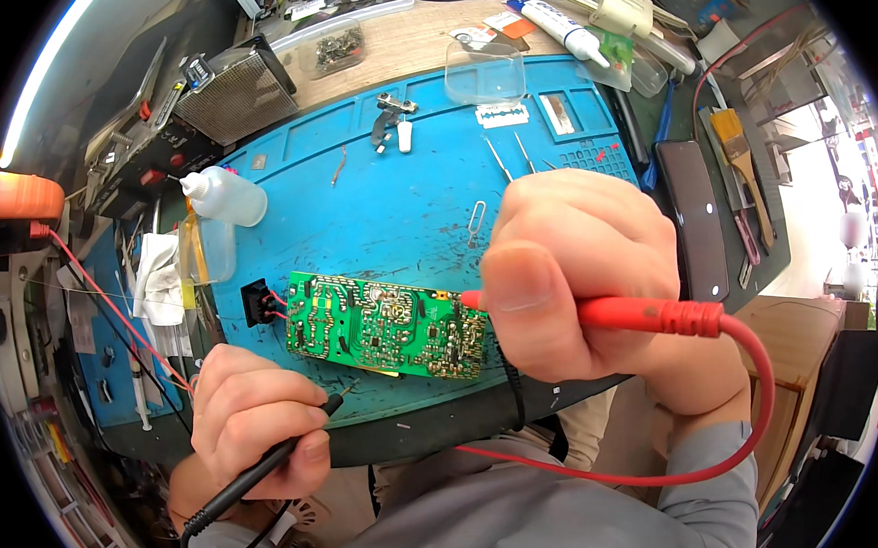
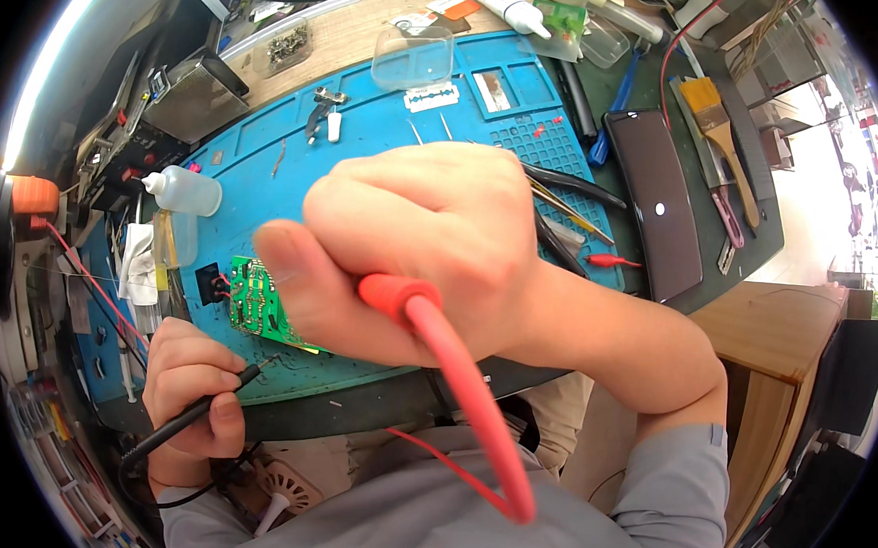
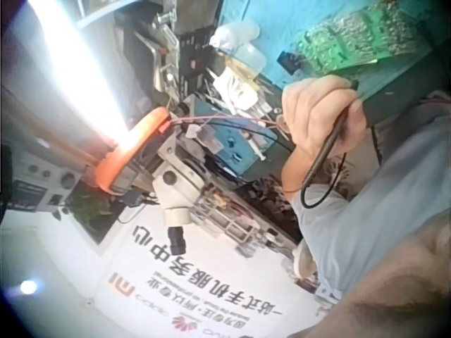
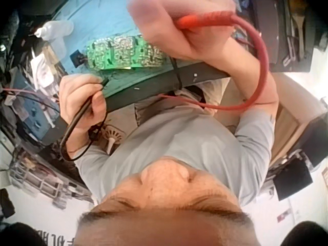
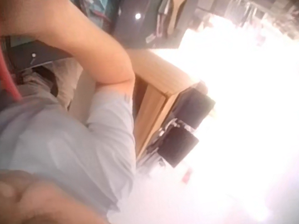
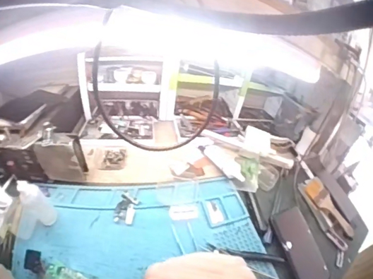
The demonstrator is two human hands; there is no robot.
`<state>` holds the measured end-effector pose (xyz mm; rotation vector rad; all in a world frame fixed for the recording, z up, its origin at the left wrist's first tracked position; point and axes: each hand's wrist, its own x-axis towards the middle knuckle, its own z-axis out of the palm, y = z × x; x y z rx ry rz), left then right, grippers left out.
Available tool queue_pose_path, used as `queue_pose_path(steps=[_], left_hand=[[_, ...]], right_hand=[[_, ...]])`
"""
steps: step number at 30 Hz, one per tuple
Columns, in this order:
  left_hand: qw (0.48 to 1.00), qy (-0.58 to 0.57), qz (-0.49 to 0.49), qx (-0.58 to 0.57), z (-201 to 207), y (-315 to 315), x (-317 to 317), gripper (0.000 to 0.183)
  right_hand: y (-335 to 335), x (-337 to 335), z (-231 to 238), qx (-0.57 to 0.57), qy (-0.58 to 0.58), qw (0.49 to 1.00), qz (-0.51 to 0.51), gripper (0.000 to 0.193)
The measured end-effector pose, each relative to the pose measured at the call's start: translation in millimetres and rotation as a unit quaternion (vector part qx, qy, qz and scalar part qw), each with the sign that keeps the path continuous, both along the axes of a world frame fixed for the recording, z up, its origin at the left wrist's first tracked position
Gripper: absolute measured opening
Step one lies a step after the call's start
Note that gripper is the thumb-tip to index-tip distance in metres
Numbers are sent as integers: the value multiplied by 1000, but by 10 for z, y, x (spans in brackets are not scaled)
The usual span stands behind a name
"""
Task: The person uses a multimeter to test various points on a green circuit board. They systematically move the red and black probes across different components and solder points on the board, occasionally lifting the board to inspect it from different angles.
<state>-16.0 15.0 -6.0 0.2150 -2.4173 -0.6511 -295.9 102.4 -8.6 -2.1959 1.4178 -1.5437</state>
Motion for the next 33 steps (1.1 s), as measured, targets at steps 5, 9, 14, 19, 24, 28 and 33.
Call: queue_pose_path(steps=[5, 9, 14, 19, 24, 28, 33], left_hand=[[1000, -3, 5, -4, 11, 12, 3, 13], [1000, -2, 5, -4, 11, -2, -1, 12], [1000, -25, 2, 2, 52, 22, 36, 14], [1000, 9, 5, -8, -2, 11, -4, 12], [1000, 10, 6, -12, 20, 19, 5, 11], [1000, 18, -5, -11, 3, 13, 7, 14], [998, 16, -68, -11, 3, 4, 39, 16]], right_hand=[[-21, 19, -12, -12, -11, 1000, 1, 23], [-35, 29, -15, -20, -14, 1000, -4, 24], [-33, 63, 2, -23, -27, 999, -11, 24], [-26, 33, -6, -18, -14, 1000, -8, 23], [-35, 39, -5, -19, -22, 1000, -4, 23], [-31, 25, 7, -20, -19, 1000, -4, 22], [-29, 30, -11, -20, -22, 1000, -4, 22]])
